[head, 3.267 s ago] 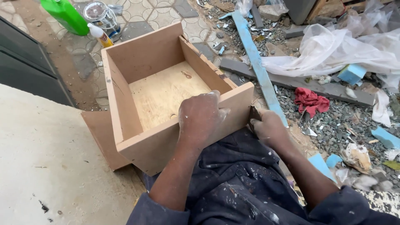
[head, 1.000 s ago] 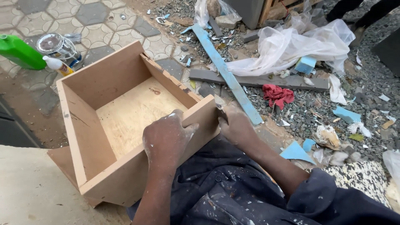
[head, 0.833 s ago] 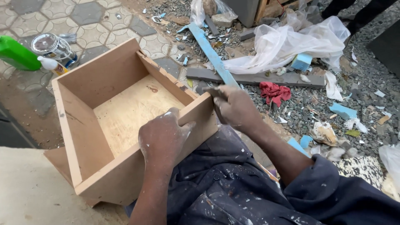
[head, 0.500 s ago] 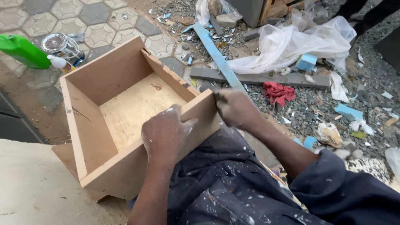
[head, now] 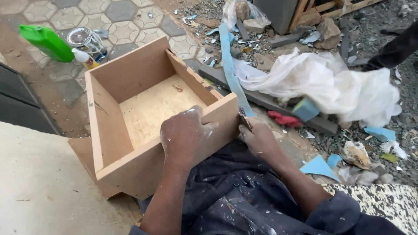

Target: Sanding the edges and corners of a wooden box to smooth the surface using sandpaper.

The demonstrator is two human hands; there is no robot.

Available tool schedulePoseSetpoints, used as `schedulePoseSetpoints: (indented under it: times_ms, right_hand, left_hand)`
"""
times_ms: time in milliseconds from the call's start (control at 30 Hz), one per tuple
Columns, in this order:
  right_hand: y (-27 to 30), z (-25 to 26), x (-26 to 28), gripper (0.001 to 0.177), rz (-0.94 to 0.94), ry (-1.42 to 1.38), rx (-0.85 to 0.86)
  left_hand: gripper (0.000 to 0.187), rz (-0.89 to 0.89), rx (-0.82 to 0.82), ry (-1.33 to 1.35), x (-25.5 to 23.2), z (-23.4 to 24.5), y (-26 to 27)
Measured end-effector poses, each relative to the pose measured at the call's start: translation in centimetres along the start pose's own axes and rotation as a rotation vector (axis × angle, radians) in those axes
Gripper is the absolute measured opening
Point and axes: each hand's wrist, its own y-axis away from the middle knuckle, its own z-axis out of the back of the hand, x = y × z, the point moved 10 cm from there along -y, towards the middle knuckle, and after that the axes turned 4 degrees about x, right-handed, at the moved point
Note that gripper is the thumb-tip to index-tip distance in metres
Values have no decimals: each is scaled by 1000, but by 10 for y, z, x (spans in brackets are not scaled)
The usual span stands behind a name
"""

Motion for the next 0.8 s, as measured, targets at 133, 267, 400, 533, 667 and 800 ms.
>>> schedulePoseSetpoints:
  times_ms: [133, 267, 400, 533, 667, 800]
  right_hand:
    - [25, -4, 29, 36, -50, -99, -25]
    - [49, 9, 76, 58, 58, -206, -52]
    - [54, 20, 93, 66, 197, -227, -106]
    - [39, 8, 74, 74, 171, -167, -108]
    - [36, 5, 68, 78, 184, -154, -107]
    - [38, 3, 68, 77, 182, -163, -98]
  left_hand:
    - [32, -52, -17, 8, -2, 2, -1]
    - [34, -107, 0, -24, -7, 2, -2]
    - [40, -105, 38, -3, -6, 0, -4]
    - [39, -105, 50, -2, -5, 0, -4]
    - [40, -97, 34, 4, -3, 1, -4]
    - [41, -101, 35, 8, -3, 0, -4]
